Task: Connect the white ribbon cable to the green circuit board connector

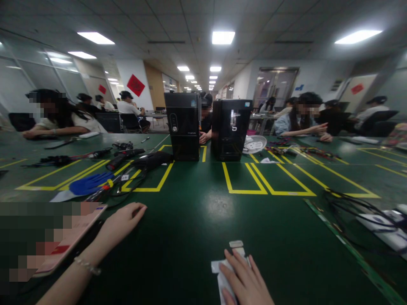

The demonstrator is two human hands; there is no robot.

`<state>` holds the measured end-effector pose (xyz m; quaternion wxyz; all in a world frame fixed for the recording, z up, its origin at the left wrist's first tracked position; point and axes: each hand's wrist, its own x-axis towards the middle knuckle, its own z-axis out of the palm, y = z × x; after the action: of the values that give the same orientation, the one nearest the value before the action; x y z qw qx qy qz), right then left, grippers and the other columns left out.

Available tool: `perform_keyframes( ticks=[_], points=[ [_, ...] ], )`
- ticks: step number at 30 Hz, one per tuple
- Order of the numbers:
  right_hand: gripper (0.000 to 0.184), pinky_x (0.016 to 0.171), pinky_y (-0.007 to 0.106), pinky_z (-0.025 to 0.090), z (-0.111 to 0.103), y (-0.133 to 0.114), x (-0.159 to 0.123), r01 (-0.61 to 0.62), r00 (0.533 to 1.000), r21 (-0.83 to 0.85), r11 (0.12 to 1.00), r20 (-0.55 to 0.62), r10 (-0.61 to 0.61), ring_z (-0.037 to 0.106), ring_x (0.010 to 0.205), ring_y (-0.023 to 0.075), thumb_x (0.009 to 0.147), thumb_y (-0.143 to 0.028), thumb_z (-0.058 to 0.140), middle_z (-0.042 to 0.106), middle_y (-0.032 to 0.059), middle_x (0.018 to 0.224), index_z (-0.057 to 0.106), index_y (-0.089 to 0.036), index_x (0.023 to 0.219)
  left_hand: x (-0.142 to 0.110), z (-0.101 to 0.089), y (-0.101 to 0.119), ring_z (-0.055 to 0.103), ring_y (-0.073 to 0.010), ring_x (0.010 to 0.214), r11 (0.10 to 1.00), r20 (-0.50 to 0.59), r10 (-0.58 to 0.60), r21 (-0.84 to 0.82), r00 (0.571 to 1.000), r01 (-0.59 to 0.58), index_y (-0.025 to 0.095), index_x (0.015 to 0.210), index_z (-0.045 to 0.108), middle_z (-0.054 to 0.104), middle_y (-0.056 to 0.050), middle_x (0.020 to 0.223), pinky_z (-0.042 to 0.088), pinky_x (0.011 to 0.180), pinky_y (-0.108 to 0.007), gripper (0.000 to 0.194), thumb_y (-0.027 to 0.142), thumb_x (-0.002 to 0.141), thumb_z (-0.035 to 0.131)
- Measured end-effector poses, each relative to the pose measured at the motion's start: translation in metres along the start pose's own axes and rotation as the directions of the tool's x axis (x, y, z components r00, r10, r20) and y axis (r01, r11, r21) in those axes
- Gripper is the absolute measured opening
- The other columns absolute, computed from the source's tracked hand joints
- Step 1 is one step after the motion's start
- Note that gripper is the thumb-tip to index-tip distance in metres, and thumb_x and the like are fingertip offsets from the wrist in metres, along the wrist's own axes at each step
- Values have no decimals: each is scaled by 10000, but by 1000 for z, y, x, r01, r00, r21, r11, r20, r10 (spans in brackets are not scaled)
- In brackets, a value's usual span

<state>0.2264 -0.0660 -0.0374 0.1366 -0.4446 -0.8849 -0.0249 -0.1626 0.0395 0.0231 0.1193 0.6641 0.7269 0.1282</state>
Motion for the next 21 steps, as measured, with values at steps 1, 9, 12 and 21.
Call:
perform_keyframes(
  ticks=[1, 9, 12, 21],
  points=[
    [395, 933, 517, 456, 0, -7, 7, 4, 1000, 16, 1000, 24, -4, 442, 1202, 303, 948, -380, 478, 394, 44, 1369, 491, -297, 1333, 0, -1, 1, 626, -236, 970, 1000, 6, -4, 0, 1000, 4, 221, 1049, 623, 649, -77, 1101, 502, 737, -322, 389, 448, 901, 344],
    [504, 994, 585, 369, 18, -57, 58, -74, 968, 141, 987, 250, 36, 345, 1260, 365, 887, -433, 583, 315, 99, 1409, 475, -269, 1351, 2, 1, -5, 624, -241, 975, 1000, 0, -1, 2, 1000, 1, 227, 1063, 626, 648, -74, 1112, 496, 752, -333, 412, 471, 902, 335],
    [590, 995, 671, 280, 28, -71, 70, -95, 952, 199, 975, 304, 31, 256, 1294, 401, 881, -447, 583, 207, 112, 1445, 393, -251, 1404, 3, 4, -8, 625, -239, 971, 1000, -1, -1, -2, 1000, 1, 234, 1071, 628, 650, -66, 1111, 494, 740, -323, 417, 481, 895, 342],
    [642, 960, 706, 289, 40, -73, 69, -13, 990, 209, 978, 141, -18, 228, 1303, 412, 890, -487, 561, 122, 79, 1476, 293, -310, 1445, 4, 1, -5, 617, -235, 962, 998, -45, -4, 63, 999, 7, 234, 1045, 628, 651, -57, 1098, 480, 713, -313, 417, 472, 902, 317]
  ],
)
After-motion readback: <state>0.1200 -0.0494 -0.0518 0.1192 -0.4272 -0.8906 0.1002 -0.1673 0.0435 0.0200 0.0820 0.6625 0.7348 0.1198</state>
